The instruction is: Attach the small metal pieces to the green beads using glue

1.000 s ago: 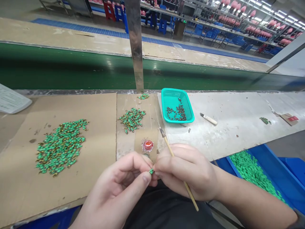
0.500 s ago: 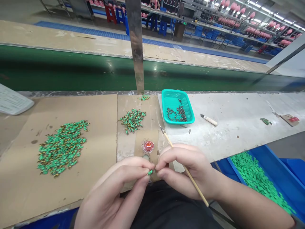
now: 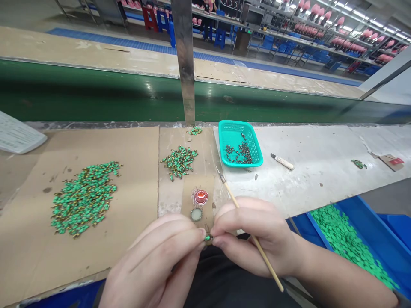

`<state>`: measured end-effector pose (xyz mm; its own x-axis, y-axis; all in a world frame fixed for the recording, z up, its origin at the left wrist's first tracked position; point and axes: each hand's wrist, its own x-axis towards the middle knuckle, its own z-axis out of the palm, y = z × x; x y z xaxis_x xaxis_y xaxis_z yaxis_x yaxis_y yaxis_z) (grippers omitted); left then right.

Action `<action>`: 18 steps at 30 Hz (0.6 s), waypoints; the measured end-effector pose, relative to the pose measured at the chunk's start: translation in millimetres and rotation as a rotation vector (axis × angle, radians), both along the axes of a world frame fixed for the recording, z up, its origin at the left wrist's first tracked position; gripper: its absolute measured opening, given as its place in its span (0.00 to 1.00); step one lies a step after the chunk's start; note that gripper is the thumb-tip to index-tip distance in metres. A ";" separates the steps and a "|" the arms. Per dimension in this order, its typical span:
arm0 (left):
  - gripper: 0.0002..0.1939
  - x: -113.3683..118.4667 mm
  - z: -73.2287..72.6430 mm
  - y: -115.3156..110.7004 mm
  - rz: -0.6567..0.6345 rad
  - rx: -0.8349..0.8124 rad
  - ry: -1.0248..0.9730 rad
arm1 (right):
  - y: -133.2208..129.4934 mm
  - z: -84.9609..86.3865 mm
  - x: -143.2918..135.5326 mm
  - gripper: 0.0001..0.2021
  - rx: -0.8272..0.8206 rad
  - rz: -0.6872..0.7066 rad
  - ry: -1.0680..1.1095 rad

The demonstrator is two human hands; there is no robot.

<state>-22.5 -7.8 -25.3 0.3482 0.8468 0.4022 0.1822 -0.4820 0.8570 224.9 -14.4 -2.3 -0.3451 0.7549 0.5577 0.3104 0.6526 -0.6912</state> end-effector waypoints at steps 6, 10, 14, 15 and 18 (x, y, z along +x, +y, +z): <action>0.24 2.9 5.9 2.2 0.014 0.143 0.059 | 2.9 -4.1 -2.4 0.04 0.032 0.016 0.028; 0.23 7.5 10.2 -0.8 0.036 0.128 0.064 | 3.6 -6.1 -3.2 0.05 0.025 0.018 0.036; 0.20 7.6 9.7 -1.8 0.055 0.092 0.078 | 2.6 -7.8 -3.8 0.04 0.014 -0.011 0.043; 0.18 7.5 9.4 -1.5 0.057 0.079 0.080 | 2.3 -8.2 -3.8 0.04 0.013 -0.014 0.041; 0.12 7.2 8.4 0.4 0.049 0.041 0.082 | 1.8 -9.0 -3.6 0.05 0.003 -0.010 0.034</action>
